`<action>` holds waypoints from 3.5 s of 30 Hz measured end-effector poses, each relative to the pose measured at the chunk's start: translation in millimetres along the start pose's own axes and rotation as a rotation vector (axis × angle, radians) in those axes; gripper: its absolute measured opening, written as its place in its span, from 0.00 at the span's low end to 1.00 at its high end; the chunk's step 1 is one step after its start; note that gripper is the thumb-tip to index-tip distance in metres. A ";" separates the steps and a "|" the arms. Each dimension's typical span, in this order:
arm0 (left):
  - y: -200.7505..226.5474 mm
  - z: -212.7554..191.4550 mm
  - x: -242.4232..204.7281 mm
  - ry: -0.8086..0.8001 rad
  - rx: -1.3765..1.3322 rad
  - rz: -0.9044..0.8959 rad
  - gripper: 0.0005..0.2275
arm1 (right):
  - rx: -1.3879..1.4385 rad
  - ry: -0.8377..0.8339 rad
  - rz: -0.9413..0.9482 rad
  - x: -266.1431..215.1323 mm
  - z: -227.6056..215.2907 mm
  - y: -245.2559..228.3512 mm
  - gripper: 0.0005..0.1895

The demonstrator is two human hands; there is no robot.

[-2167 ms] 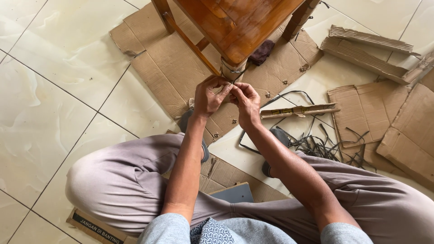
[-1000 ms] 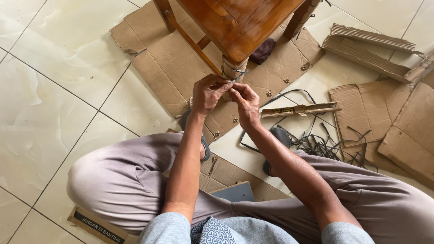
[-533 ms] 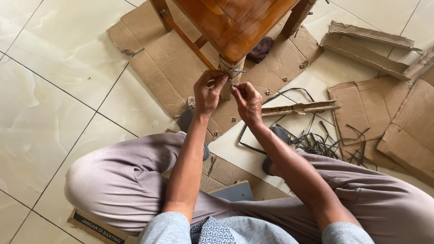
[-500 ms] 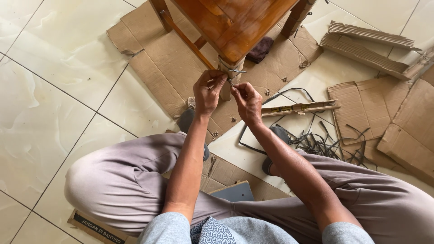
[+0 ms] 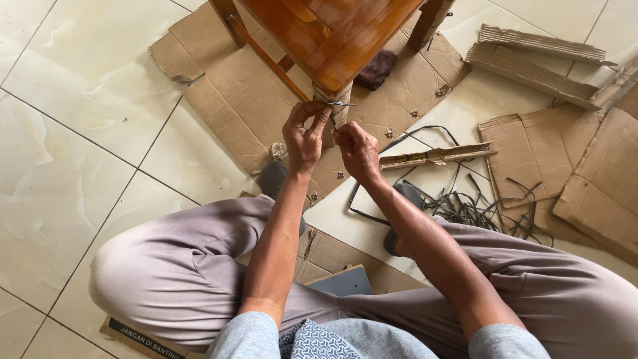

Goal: Wrapping the legs of a wooden chair with cardboard and plastic straps for protection.

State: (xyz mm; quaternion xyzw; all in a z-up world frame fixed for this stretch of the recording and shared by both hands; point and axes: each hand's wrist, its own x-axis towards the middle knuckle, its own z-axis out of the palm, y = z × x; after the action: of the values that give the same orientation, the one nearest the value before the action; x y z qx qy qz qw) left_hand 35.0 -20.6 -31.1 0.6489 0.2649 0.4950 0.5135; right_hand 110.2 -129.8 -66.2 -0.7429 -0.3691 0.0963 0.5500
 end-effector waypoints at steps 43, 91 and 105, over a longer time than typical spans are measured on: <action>-38.6 95.8 -129.8 -1.099 0.376 -0.214 0.04 | -0.619 -0.014 0.777 -77.8 -191.0 253.4 0.12; -79.8 72.4 -99.2 -0.342 -0.215 -0.808 0.08 | 0.539 -0.572 0.573 18.8 -125.4 72.2 0.18; -87.9 14.0 -77.7 0.090 -0.107 -0.711 0.03 | -0.407 -0.466 0.651 26.9 -87.6 163.8 0.14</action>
State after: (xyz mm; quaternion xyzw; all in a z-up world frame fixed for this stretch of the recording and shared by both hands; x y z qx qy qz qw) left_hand 33.6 -63.3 -141.3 0.4658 0.4701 0.3267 0.6748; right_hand 249.9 -197.6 -171.6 -0.8719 -0.2418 0.3545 0.2357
